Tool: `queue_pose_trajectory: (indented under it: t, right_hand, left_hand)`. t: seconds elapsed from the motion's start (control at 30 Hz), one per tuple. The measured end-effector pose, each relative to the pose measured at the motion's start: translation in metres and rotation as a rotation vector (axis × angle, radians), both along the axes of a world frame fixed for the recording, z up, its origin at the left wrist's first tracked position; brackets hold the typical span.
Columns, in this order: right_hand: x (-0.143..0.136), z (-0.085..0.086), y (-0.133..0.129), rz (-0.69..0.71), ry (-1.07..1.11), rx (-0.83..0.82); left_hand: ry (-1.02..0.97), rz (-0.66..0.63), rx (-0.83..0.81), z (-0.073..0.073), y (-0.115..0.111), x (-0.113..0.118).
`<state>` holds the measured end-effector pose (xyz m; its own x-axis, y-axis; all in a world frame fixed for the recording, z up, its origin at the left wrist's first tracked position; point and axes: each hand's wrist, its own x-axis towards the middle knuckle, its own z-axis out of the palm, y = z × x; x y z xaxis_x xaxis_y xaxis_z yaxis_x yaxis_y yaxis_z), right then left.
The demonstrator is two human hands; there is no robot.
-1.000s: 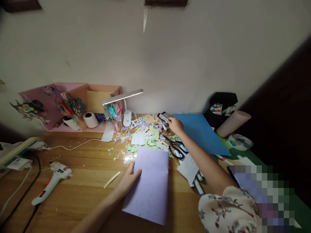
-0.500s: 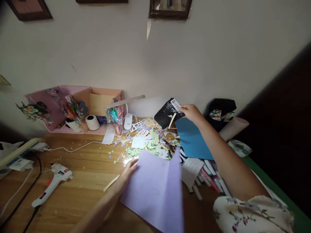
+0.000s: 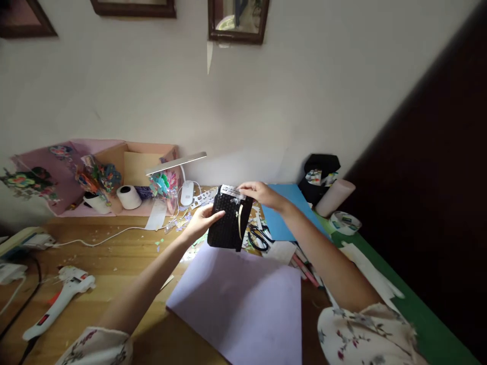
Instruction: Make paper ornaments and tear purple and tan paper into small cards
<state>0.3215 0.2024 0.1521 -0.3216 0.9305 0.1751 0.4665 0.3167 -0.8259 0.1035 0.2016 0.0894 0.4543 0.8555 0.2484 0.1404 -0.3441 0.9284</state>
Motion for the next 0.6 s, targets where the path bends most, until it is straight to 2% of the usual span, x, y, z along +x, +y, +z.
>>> queue_pose_trajectory:
  t: [0.1, 0.2, 0.27, 0.33, 0.47, 0.6]
  right_hand:
    - [-0.011, -0.012, -0.008, -0.136, -0.054, 0.328]
    - [-0.019, -0.022, -0.016, -0.105, -0.216, 0.570]
    - [-0.024, -0.028, -0.018, -0.068, -0.218, 0.583]
    - [-0.028, -0.033, -0.017, -0.086, -0.128, 0.550]
    - [-0.030, -0.045, -0.005, -0.254, 0.101, 0.422]
    - [-0.014, -0.056, 0.015, -0.433, 0.154, 0.367]
  left_hand:
    - [-0.048, 0.069, 0.009, -0.002, 0.006, 0.005]
    - [-0.074, 0.124, 0.024, -0.002, 0.004, 0.004]
    - [-0.072, 0.145, 0.030, 0.001, 0.001, 0.003]
    - [-0.060, 0.162, 0.029, 0.004, 0.000, 0.003]
    - [-0.017, 0.180, 0.001, 0.006, -0.002, 0.002]
    - [0.016, 0.249, -0.049, -0.002, -0.004, -0.008]
